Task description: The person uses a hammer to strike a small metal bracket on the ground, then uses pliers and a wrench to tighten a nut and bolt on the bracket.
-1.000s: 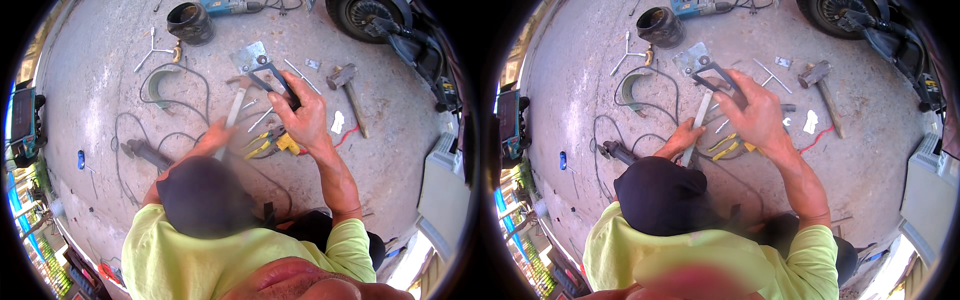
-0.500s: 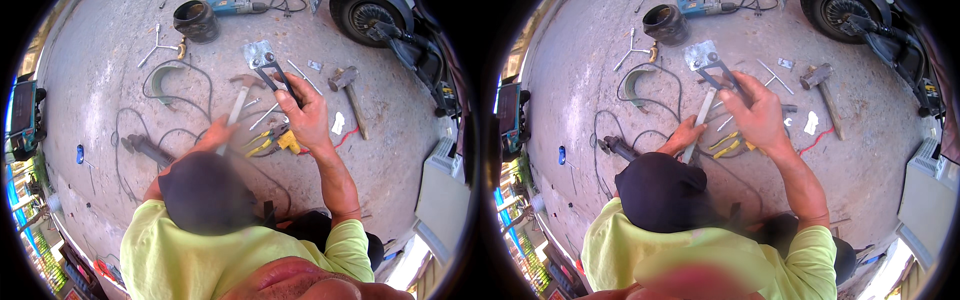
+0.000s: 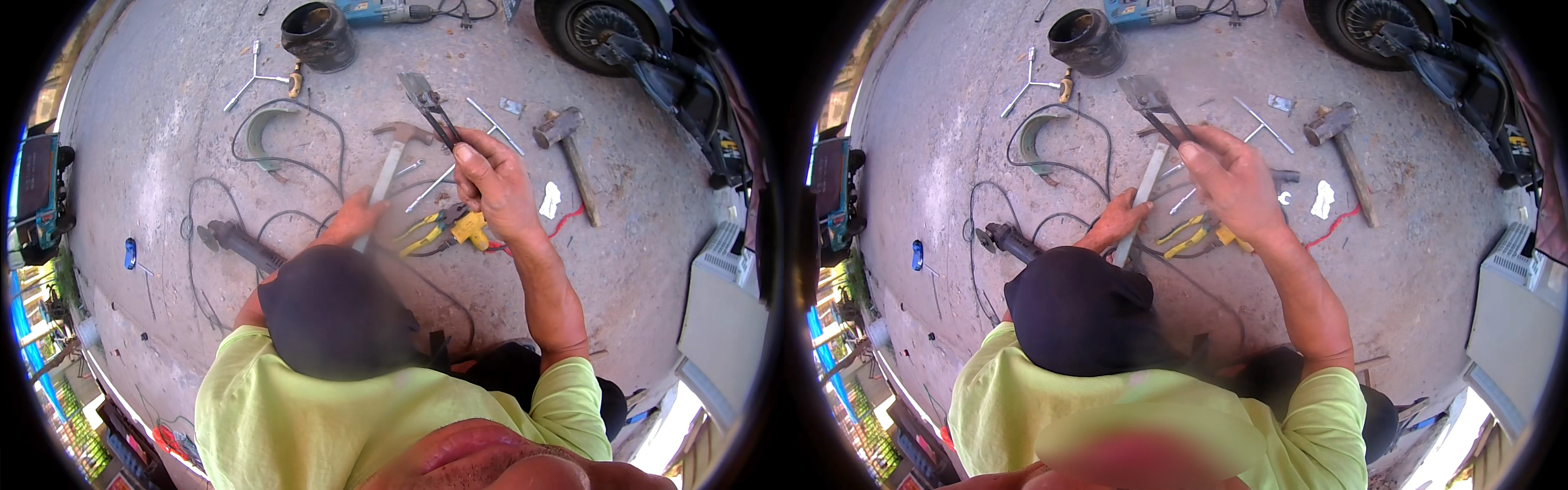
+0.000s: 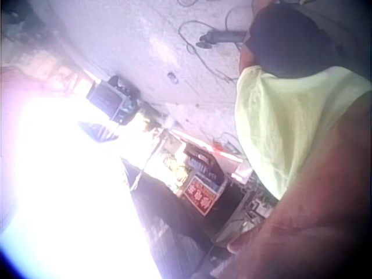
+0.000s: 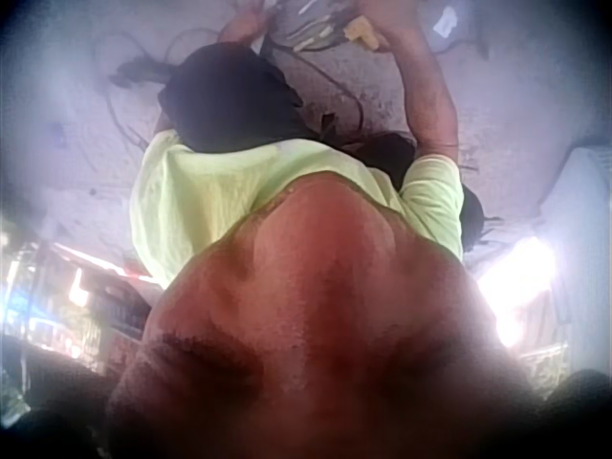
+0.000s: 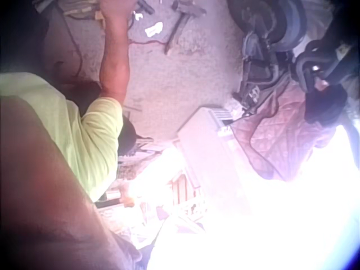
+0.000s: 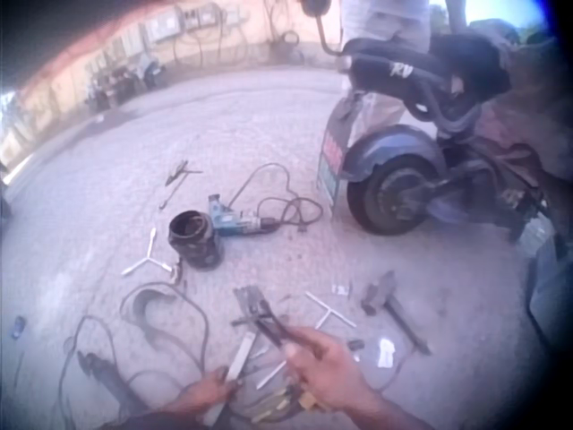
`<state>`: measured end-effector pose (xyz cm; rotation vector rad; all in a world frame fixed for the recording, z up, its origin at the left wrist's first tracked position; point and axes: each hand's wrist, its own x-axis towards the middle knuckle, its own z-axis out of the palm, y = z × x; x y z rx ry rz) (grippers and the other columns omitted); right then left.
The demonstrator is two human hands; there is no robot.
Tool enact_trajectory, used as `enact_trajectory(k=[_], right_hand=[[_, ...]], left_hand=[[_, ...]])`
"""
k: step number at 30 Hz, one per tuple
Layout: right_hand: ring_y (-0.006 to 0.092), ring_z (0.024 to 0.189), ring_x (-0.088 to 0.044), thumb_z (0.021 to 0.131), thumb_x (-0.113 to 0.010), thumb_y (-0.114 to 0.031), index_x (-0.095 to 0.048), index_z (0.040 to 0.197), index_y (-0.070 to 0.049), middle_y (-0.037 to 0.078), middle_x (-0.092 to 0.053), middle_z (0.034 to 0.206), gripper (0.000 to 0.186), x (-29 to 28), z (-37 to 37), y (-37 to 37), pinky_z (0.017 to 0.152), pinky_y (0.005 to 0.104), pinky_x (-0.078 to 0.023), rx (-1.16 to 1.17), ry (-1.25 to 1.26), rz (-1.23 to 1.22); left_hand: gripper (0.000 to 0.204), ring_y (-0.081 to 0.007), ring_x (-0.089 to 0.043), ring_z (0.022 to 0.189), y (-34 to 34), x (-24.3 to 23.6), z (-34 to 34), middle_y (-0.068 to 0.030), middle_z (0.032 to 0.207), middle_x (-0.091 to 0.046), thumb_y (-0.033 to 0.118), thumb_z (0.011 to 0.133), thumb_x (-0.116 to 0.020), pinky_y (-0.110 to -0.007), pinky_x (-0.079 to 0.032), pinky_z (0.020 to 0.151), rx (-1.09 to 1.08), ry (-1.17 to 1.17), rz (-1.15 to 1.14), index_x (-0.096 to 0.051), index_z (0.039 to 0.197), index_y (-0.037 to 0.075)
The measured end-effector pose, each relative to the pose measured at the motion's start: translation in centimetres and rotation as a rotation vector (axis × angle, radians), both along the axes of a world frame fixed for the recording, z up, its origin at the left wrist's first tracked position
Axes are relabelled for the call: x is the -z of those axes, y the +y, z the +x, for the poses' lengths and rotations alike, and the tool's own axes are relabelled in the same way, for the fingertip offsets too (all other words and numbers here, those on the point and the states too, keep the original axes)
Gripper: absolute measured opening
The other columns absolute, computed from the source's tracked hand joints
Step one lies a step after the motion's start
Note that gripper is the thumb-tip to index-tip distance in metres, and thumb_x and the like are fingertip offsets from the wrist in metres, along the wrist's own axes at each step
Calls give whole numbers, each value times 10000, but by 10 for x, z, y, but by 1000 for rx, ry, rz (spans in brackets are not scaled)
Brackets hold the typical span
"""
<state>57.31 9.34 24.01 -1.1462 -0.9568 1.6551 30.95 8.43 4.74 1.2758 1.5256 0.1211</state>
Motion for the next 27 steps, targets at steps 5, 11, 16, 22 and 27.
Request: enact_trajectory(k=[5, 11, 16, 22, 27], right_hand=[[30, 494, -344, 1075, -481, -382, -567, 1336, 50, -58, -370, 641, 512, -4, 8, 2, 464, 212, -268, -77, 178, -134], [16, 433, -336, 1092, -388, -470, -520, 1379, 49, -82, -367, 622, 608, 6, 26, 1, 452, 220, -282, -215, 641, -323], [11, 424, -338, 1100, -353, -477, -516, 1384, 53, -88, -366, 620, 622, 9, 29, 1, 451, 231, -298, -254, 783, -351], [30, 456, -365, 1096, -386, -429, -512, 1393, 53, -72, -397, 662, 581, 18, 37, -2, 470, 235, -316, -255, 881, -329], [72, 671, -493, 1031, -547, -211, -503, 1448, 1, -10, -520, 814, 470, 52, 65, 14, 566, 231, -383, 68, 50, 20]], left_hand=[[396, -240, -686, 776, 1, -10, 5, -150, 902, -685, 310, 973, -634, -404, -532, 754, 9, 22, 2, -588, 1179, -25], [403, -222, -668, 752, 0, -13, 7, -141, 873, -683, 302, 964, -653, -394, -531, 721, -30, -16, -14, -590, 1193, -24], [405, -215, -659, 733, -2, -7, 5, -133, 858, -676, 291, 961, -658, -387, -529, 708, -45, -37, 13, -586, 1197, -30], [372, -185, -658, 672, 0, 0, 4, -103, 840, -662, 271, 981, -634, -358, -532, 646, -36, -61, 19, -566, 1181, -35], [284, -153, -603, 596, 2, 23, -16, -58, 778, -621, 288, 1006, -623, -315, -502, 535, -167, -324, -137, -576, 1117, 32]])
